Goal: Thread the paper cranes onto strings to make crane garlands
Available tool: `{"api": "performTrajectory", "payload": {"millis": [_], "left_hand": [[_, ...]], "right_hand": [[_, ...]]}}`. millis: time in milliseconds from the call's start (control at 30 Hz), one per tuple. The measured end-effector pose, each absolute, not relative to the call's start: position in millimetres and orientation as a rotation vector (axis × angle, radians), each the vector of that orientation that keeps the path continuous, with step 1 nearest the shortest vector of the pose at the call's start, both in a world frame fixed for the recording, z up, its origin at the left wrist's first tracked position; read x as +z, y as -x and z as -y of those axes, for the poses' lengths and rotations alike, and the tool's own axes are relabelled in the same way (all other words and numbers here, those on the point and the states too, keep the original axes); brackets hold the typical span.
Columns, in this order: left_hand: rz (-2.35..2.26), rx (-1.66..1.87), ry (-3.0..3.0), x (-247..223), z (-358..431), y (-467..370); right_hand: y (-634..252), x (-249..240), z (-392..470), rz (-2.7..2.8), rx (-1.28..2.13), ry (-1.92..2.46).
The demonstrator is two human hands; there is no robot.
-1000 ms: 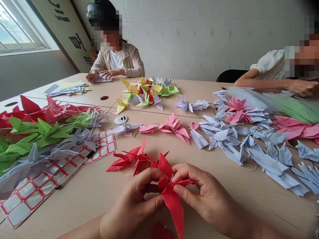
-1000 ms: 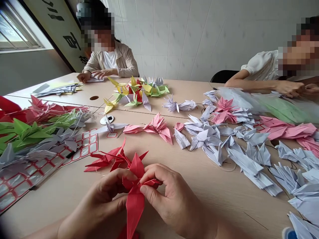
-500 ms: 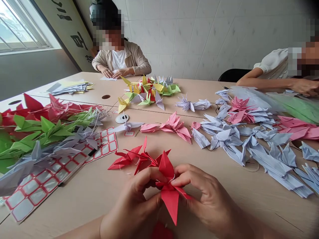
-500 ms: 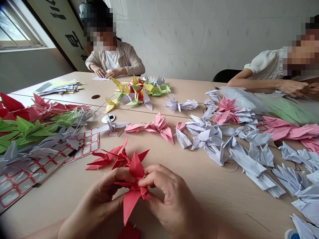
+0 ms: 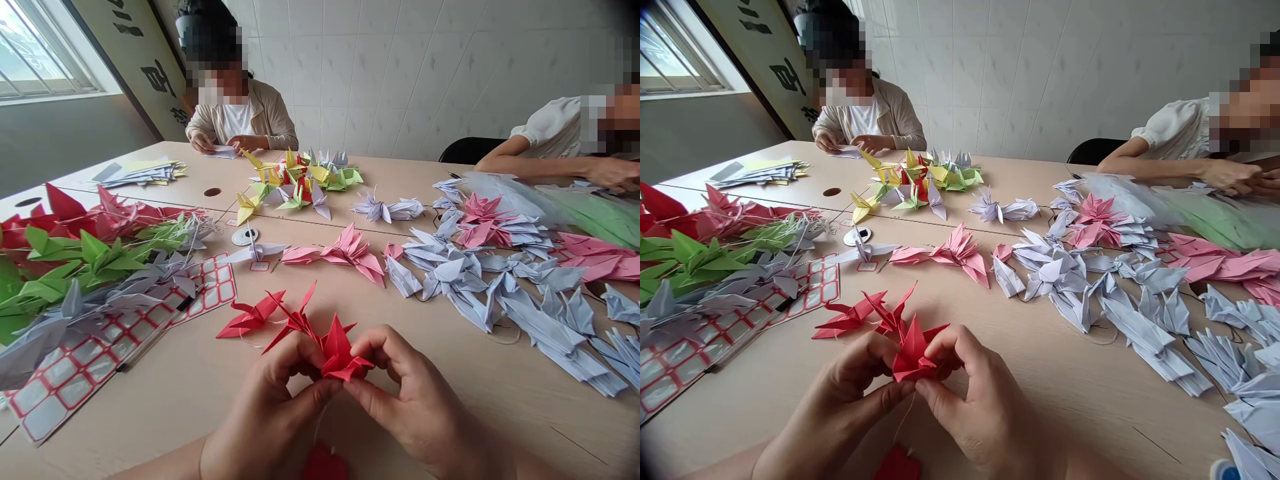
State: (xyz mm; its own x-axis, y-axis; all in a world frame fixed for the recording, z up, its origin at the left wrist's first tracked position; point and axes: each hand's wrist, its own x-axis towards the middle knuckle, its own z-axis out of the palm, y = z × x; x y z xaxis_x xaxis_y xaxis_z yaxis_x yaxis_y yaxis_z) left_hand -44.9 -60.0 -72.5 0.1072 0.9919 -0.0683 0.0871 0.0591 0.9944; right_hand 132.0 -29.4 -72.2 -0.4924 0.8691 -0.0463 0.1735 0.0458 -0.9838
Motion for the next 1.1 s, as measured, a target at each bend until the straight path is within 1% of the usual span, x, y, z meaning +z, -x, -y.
{"api": "performTrajectory", "payload": {"millis": [133, 333, 467, 567, 633, 700, 800, 867, 1033, 1100], "left_hand": [[-1.196, 1.104, -1.188, -74, 60, 43], [-1.144, 1.079, -1.159, -76, 63, 42], [-0.986, 1.016, -1.002, -76, 61, 43], [-0.995, 1.010, -1.014, -77, 60, 44], [-1.106, 1.032, -1.113, -78, 61, 43], [-1.200, 1.051, -1.248, -78, 62, 43], [-1.239, 1.062, -1.417, -75, 62, 42], [-1.273, 1.083, -1.489, -74, 62, 42], [-1.375, 1.175, -1.470, -74, 62, 39], [-1.366, 1.177, -1.458, -75, 63, 39]], "right_hand": [[-129, -73, 28, 1.612, 1.703, 1.050], [-130, -66, 24, 1.776, 1.556, 1.071], [-130, -65, 21, 1.679, 1.753, 0.991], [-130, -68, 19, 1.636, 1.838, 0.987], [-131, -70, 19, 1.692, 1.771, 1.009], [-132, -71, 20, 1.812, 1.627, 1.001], [-132, -70, 22, 1.958, 1.463, 0.932], [-132, -71, 23, 1.961, 1.446, 0.938], [-131, -76, 24, 1.739, 1.456, 1.224], [-131, -74, 26, 1.706, 1.520, 1.194]]}}
